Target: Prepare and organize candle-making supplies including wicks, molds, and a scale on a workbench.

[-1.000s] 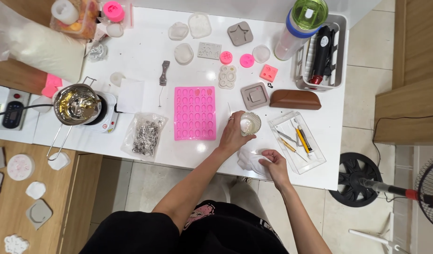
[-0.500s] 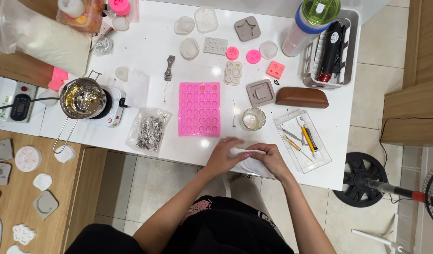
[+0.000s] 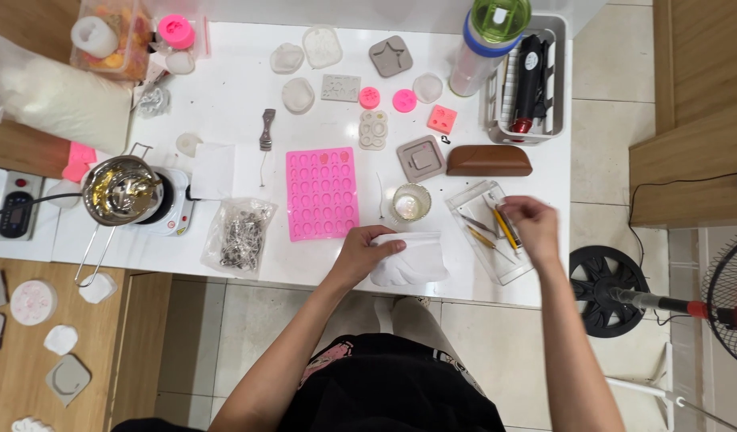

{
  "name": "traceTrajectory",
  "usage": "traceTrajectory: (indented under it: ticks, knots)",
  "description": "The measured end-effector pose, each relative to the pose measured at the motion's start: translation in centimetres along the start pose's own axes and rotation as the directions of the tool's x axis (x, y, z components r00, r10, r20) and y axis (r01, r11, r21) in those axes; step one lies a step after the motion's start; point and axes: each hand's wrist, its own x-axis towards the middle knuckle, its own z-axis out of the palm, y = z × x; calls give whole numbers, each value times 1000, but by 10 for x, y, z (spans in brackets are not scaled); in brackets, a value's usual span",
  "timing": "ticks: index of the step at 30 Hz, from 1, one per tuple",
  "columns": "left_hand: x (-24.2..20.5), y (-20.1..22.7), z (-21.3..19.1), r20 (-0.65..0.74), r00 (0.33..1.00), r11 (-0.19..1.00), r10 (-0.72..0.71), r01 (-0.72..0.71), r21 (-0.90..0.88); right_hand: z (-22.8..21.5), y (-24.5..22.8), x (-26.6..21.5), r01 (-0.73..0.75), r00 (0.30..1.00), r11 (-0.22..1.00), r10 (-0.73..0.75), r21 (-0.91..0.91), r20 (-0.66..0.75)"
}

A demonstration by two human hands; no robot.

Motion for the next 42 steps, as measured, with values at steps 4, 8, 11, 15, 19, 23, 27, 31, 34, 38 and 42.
traceTrajectory:
  ticks: [4, 8, 11, 15, 19, 23, 27, 31, 34, 38, 42]
  knots:
    - [1, 7, 13, -65, 998, 1000, -11, 10, -17, -61, 52, 60, -138, 976, 944, 78, -300, -203]
    - [19, 22, 48, -81, 997, 1000, 9, -7, 30, -52, -55, 32, 22, 999, 970, -11, -243, 47]
    - [55, 20, 89, -75, 977, 968, 198, -183, 171, -39, -102, 1, -100, 867, 995, 82, 9, 491]
    - [98, 50, 145, -17, 948, 923, 318, -306, 234, -64, -35, 24, -97, 951, 982, 44, 161, 305]
    - [185, 52, 173, 93, 964, 777, 247, -255, 575, -124, -3, 25, -117, 987, 986, 129, 120, -96]
    - [281, 9, 175, 132, 985, 411, 109, -165, 897, -171, 52, 33, -138, 970, 983, 158, 120, -183]
    - [327, -15, 176, 154, 988, 304, -16, -142, 942, -166, 104, 64, -189, 947, 966, 227, 178, -225]
    - [334, -27, 170, 161, 987, 400, -10, -143, 905, -142, 199, 126, -308, 913, 940, 249, -146, -324]
    - [332, -37, 161, 208, 976, 495, 68, -214, 842, -118, 163, 131, -263, 931, 889, 131, -374, -341]
    - [316, -15, 171, 240, 966, 507, 94, -254, 823, -86, 122, 137, -220, 946, 898, 102, -380, -306]
    - [315, -11, 182, 266, 962, 443, 58, -264, 857, -63, 111, 145, -160, 973, 941, 99, -299, -208]
